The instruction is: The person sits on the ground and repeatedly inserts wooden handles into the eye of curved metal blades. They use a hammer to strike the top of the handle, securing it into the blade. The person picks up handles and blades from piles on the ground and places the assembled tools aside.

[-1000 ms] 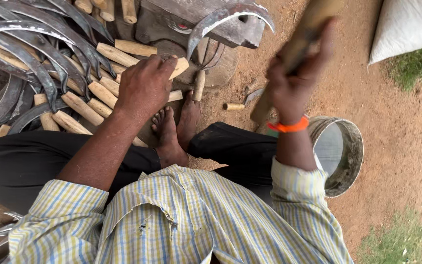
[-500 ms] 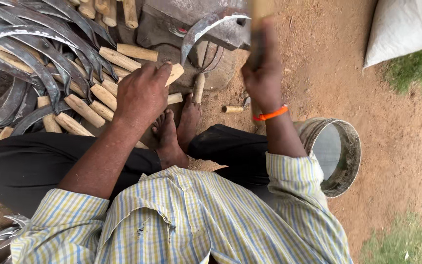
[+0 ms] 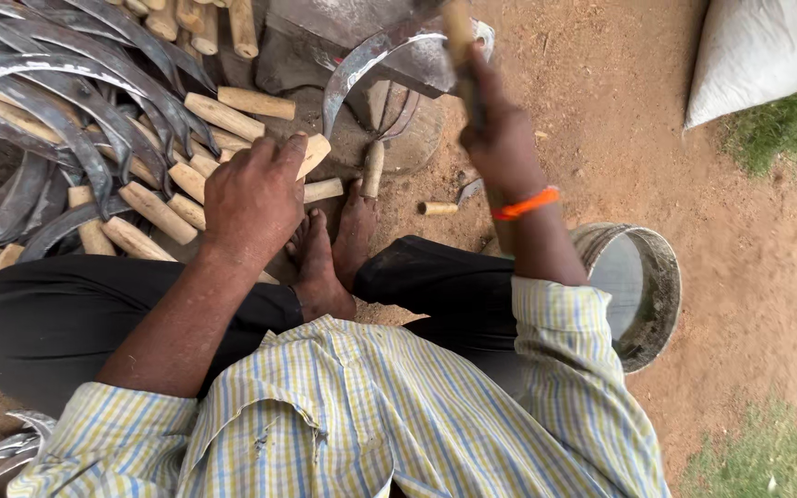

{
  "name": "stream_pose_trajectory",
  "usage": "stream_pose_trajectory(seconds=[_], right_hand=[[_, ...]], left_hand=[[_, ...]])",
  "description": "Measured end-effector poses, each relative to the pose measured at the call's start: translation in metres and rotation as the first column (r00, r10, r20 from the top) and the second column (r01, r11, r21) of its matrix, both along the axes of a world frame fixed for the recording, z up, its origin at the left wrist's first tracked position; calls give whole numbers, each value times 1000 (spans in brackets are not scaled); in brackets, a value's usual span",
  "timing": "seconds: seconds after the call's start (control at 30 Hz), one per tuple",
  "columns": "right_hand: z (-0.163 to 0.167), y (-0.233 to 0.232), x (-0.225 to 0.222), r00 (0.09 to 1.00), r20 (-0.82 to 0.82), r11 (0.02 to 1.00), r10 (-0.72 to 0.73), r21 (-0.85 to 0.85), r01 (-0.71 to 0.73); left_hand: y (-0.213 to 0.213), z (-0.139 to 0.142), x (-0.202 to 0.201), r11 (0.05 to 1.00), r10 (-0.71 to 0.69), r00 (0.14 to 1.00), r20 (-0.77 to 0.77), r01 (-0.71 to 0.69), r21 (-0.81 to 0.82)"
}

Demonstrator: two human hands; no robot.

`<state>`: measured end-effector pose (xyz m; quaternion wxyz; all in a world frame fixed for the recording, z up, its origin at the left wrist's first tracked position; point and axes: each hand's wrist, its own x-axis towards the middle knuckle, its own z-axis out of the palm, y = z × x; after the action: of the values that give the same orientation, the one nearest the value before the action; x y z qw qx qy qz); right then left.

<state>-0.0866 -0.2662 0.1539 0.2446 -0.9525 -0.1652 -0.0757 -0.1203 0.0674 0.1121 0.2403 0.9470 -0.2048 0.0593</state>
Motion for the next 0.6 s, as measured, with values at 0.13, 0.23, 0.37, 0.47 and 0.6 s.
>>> stream_pose_trajectory(seconds=[0.13, 0.23, 0.37, 0.47, 0.6], right_hand=[[16, -3, -13, 997, 21, 922, -76, 383, 62], [14, 4, -12, 987, 115, 891, -112, 452, 48], [6, 7, 3, 956, -237, 983, -171, 26, 182], [12, -2, 3, 989, -145, 897, -25, 434, 86], [15, -3, 1, 997, 55, 850, -56, 526, 19]], left_hand=[[12, 1, -8, 999, 41, 999, -17, -40, 29], [15, 0, -10, 998, 55, 998, 9, -56, 32], [16, -1, -12, 997, 59, 998, 24, -60, 47], [21, 0, -17, 993, 107, 993, 47, -109, 35], [28, 2, -22, 994, 96, 995, 20, -97, 52]])
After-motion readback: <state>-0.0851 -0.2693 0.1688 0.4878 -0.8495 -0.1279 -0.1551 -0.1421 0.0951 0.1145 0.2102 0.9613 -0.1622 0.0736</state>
